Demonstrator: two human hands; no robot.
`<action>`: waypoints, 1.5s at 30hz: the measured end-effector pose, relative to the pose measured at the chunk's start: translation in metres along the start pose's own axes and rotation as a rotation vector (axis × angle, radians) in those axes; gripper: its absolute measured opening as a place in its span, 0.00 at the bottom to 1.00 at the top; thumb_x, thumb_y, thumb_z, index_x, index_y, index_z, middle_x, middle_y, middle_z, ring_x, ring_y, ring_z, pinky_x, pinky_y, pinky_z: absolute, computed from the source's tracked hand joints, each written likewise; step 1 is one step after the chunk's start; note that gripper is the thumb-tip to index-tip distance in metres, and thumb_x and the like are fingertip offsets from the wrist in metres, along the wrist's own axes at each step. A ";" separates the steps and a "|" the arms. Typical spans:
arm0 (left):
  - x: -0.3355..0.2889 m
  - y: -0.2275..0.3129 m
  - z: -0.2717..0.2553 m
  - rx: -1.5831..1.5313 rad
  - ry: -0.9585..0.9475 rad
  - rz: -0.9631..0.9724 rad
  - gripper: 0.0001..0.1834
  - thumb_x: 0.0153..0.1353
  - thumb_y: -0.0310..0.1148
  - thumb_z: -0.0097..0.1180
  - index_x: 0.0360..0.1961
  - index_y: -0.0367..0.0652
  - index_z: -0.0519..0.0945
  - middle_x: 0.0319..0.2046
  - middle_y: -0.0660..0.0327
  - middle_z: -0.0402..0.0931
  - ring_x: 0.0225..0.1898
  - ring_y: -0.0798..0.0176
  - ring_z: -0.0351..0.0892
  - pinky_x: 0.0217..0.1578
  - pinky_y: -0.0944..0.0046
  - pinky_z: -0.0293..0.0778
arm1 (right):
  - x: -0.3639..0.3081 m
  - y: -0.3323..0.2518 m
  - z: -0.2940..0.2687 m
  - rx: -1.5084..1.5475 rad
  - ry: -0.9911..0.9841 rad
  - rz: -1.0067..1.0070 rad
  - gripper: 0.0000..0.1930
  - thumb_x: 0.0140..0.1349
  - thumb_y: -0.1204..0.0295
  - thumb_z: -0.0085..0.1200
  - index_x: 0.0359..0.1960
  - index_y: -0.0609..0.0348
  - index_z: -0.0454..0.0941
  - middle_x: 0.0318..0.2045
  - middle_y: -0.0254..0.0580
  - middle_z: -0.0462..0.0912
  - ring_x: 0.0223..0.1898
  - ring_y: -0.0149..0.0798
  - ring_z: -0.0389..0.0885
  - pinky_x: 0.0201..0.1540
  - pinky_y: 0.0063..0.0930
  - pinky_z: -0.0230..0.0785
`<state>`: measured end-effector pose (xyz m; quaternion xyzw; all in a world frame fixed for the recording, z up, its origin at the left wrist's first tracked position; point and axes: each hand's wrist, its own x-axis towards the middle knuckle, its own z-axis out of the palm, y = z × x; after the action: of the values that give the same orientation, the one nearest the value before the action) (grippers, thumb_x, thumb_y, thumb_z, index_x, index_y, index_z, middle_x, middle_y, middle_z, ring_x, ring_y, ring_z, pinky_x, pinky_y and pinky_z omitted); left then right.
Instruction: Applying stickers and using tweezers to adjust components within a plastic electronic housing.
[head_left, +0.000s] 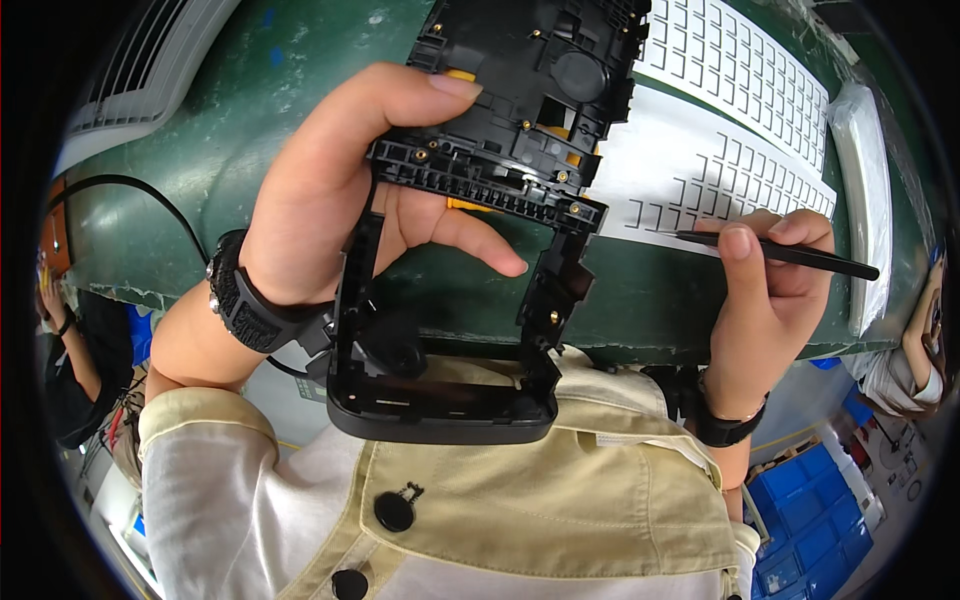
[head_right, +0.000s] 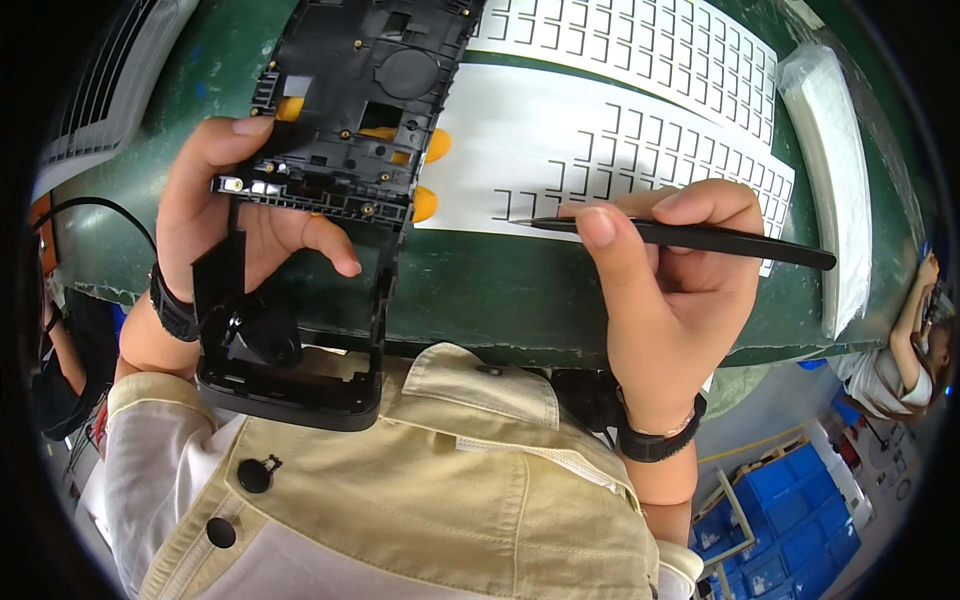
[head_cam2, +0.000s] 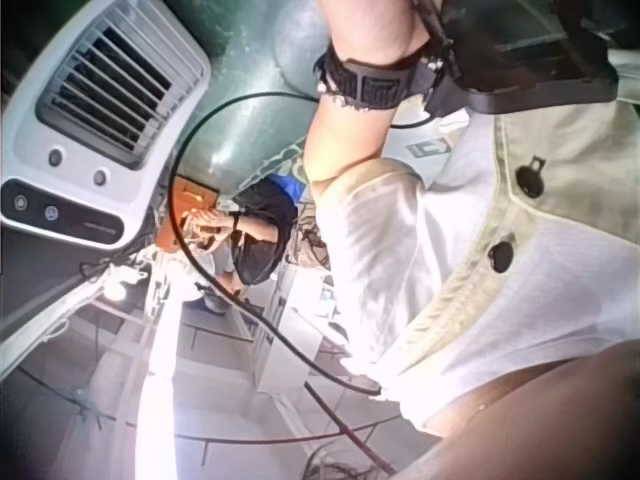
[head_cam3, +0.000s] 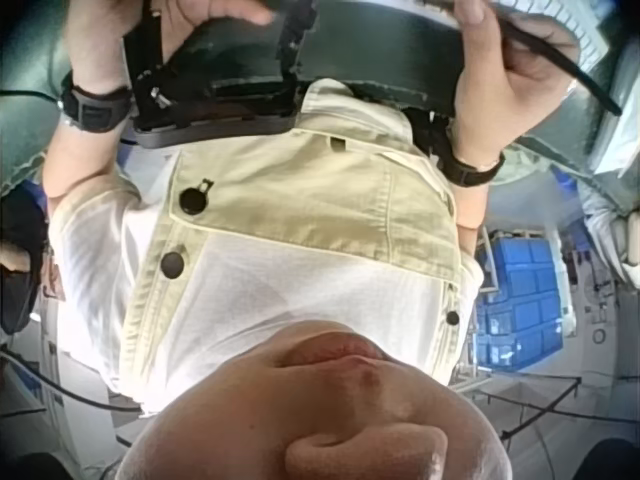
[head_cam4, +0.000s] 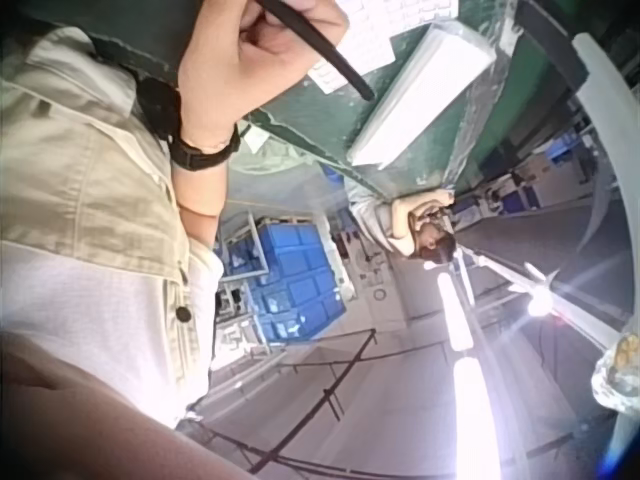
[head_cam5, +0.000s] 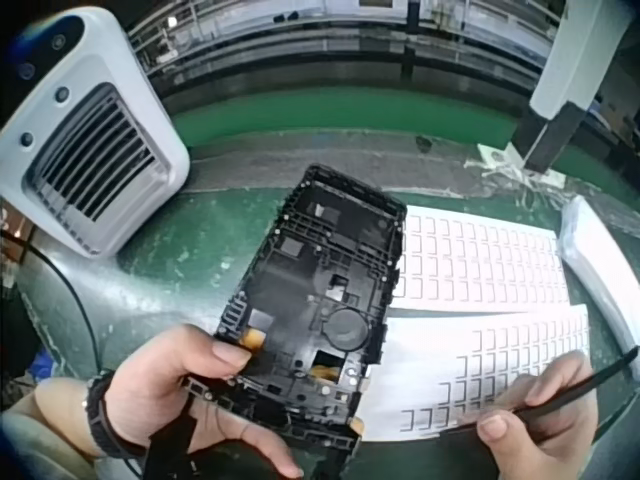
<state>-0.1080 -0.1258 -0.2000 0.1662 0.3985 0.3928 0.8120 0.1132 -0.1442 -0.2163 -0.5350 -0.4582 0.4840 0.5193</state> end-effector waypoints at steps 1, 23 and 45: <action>0.000 0.000 0.002 0.010 0.014 -0.007 0.23 0.55 0.41 0.33 0.46 0.36 0.67 0.43 0.50 0.69 0.41 0.51 0.71 0.28 0.56 0.73 | 0.000 0.000 0.000 0.002 -0.001 -0.003 0.17 0.46 0.84 0.55 0.31 0.58 0.58 0.23 0.41 0.75 0.25 0.22 0.72 0.26 0.09 0.61; -0.003 -0.003 -0.002 0.006 -0.024 0.035 0.22 0.56 0.39 0.33 0.46 0.34 0.66 0.42 0.48 0.69 0.41 0.51 0.71 0.27 0.55 0.75 | 0.000 0.005 -0.005 -0.019 -0.042 -0.056 0.16 0.47 0.85 0.53 0.30 0.58 0.58 0.23 0.42 0.75 0.27 0.29 0.75 0.29 0.12 0.64; -0.003 -0.005 -0.004 0.021 0.023 0.035 0.22 0.55 0.39 0.35 0.46 0.34 0.66 0.41 0.49 0.70 0.41 0.51 0.71 0.27 0.54 0.74 | -0.001 0.001 -0.001 -0.085 -0.088 -0.096 0.15 0.47 0.87 0.51 0.31 0.60 0.58 0.28 0.52 0.75 0.27 0.30 0.76 0.28 0.13 0.65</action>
<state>-0.1096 -0.1320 -0.2037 0.1769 0.4090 0.4047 0.7985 0.1142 -0.1457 -0.2177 -0.5122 -0.5256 0.4618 0.4981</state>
